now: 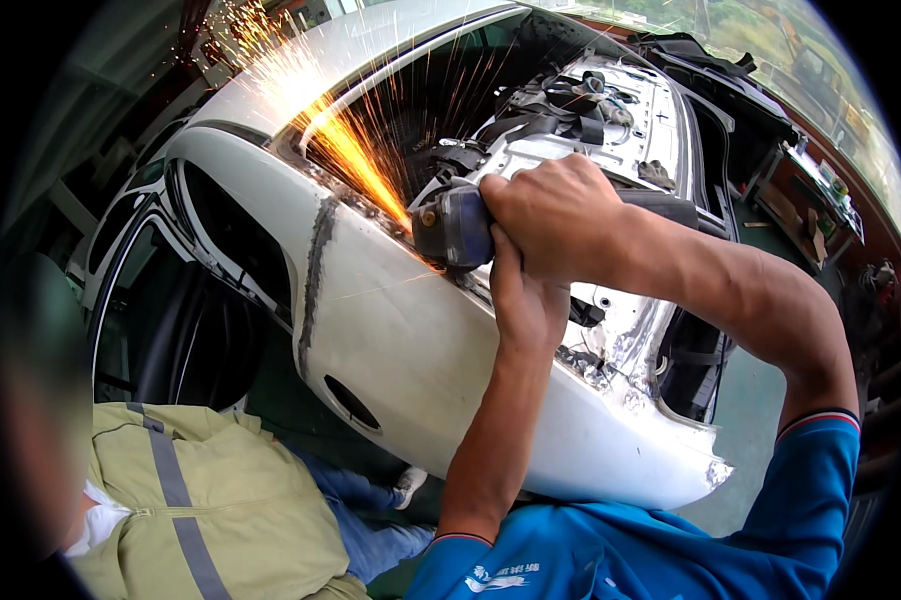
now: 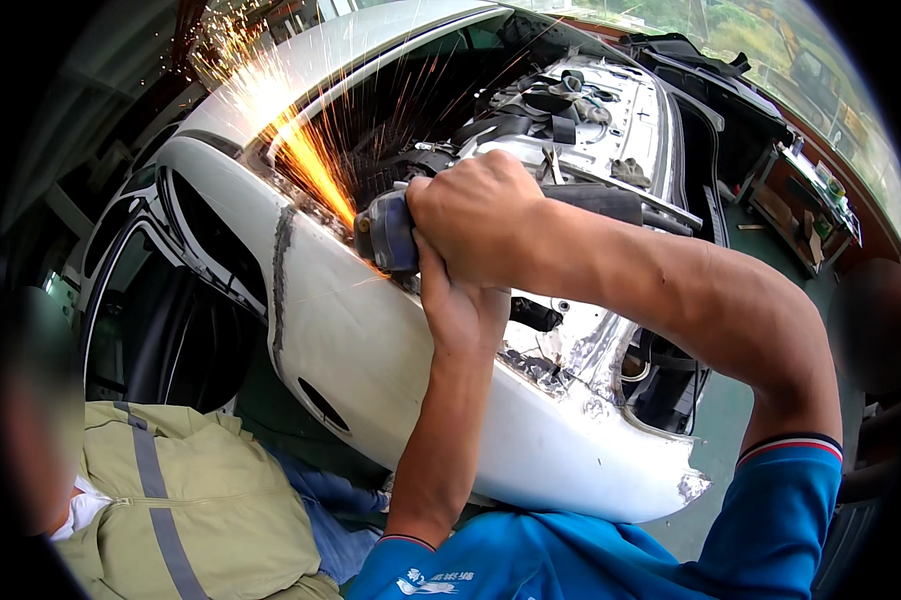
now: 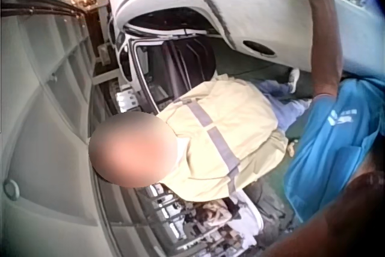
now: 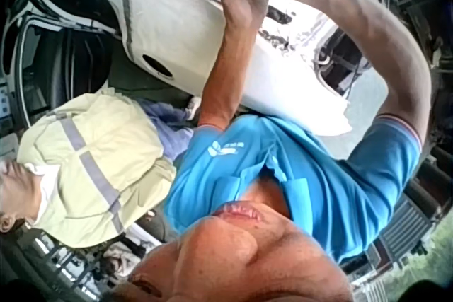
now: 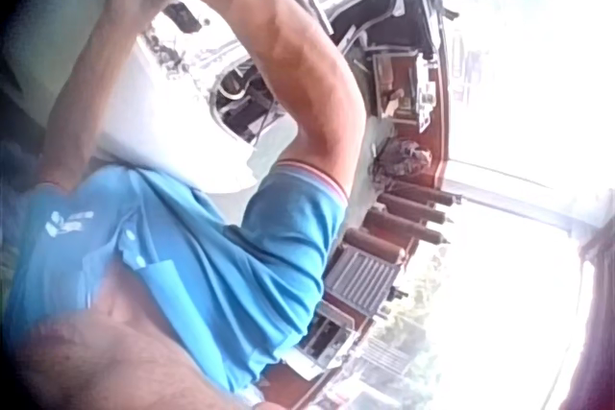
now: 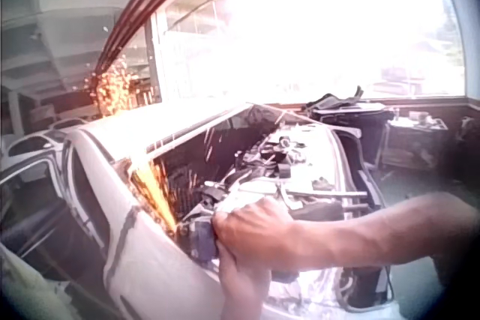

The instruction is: The person uses an angle grinder to grind along the seam of a white car's body panel, producing sparks. The person moves the grinder along the edge to remove material and smooth the surface.

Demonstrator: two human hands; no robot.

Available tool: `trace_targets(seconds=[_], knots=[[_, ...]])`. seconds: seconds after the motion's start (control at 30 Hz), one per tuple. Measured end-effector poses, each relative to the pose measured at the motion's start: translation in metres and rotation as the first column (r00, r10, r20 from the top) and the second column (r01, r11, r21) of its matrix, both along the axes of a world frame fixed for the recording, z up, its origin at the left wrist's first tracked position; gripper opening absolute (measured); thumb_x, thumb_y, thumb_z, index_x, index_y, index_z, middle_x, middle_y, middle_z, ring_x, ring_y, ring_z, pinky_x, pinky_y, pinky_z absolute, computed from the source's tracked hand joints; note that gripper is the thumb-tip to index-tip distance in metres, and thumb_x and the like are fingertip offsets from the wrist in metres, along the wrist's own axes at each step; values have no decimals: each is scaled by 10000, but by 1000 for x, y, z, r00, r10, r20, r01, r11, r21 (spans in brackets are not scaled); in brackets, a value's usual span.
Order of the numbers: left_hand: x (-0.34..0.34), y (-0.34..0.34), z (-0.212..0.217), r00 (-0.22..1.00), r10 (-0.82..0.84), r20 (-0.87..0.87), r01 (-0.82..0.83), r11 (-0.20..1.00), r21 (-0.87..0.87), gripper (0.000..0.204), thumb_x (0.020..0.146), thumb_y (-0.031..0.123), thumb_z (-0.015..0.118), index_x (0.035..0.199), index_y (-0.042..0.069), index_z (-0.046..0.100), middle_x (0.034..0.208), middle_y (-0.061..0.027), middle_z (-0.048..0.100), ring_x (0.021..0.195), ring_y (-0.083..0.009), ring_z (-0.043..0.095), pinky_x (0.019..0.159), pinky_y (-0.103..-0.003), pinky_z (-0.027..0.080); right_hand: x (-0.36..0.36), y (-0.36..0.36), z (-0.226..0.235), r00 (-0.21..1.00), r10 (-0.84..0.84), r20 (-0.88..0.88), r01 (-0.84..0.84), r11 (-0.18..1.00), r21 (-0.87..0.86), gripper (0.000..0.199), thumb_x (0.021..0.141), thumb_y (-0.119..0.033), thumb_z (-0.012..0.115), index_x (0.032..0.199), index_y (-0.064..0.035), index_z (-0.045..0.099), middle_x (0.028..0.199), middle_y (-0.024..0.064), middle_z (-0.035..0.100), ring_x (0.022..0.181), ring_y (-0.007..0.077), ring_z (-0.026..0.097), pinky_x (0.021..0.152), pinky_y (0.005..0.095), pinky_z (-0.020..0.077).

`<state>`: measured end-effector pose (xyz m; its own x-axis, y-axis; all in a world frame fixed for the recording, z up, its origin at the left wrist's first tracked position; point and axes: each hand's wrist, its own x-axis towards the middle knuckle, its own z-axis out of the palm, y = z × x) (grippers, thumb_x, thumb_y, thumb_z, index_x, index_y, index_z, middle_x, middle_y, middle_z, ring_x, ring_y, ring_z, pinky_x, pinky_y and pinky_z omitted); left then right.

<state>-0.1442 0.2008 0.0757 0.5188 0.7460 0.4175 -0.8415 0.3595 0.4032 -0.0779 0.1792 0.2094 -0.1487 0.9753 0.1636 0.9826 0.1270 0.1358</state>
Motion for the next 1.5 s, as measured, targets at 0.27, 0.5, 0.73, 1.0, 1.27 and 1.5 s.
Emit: trace_targets(seconds=[0.27,0.5,0.73,1.0,1.27,1.5], knots=[[-3,1,0,1000,11,3,-11,1000,-27,611,1077,544,360,1505,107,381,1473,-51,489,1365,-181,481,1128,-377,396,-3,1,0,1000,8,1,-8,1000,24,273,807,-158,689,1006,-1,588,815,157,708,817,349,724,683,457,533],[0,6,1,997,-80,2,80,996,-30,632,1071,552,371,1509,96,378,1487,-63,490,1367,-191,484,1132,-377,387,-5,-6,14,997,-68,27,69,997,-28,292,830,-169,674,1049,8,595,863,156,713,859,343,727,717,438,548],[32,-6,-15,999,-27,-29,23,991,-135,613,1039,433,571,1463,17,421,1395,-62,537,1282,-138,521,1071,-331,420,20,-18,-1,998,-49,-46,50,999,17,380,698,-127,714,1015,-34,525,847,174,670,831,408,673,714,480,508],[32,-10,-8,998,-34,-56,27,993,-112,689,996,439,648,1466,-8,416,1354,-78,555,1206,-123,556,991,-293,462,35,-18,-14,989,-4,-148,16,997,77,459,633,-94,757,1025,-37,526,807,214,652,834,459,642,715,499,492],[31,-10,4,988,-64,-138,50,994,-98,705,970,455,681,1457,10,432,1357,-79,562,1209,-130,568,991,-303,476,42,-20,-13,961,30,-273,8,991,134,438,657,-101,749,1041,-35,549,831,230,659,876,471,634,731,507,490],[32,-8,5,996,-1,-89,-10,992,-126,705,971,409,692,1479,11,408,1376,-87,547,1233,-152,564,1001,-314,482,40,-15,-12,968,32,-249,-3,993,115,408,690,-108,705,1068,-44,564,836,232,660,876,465,634,736,498,490]])
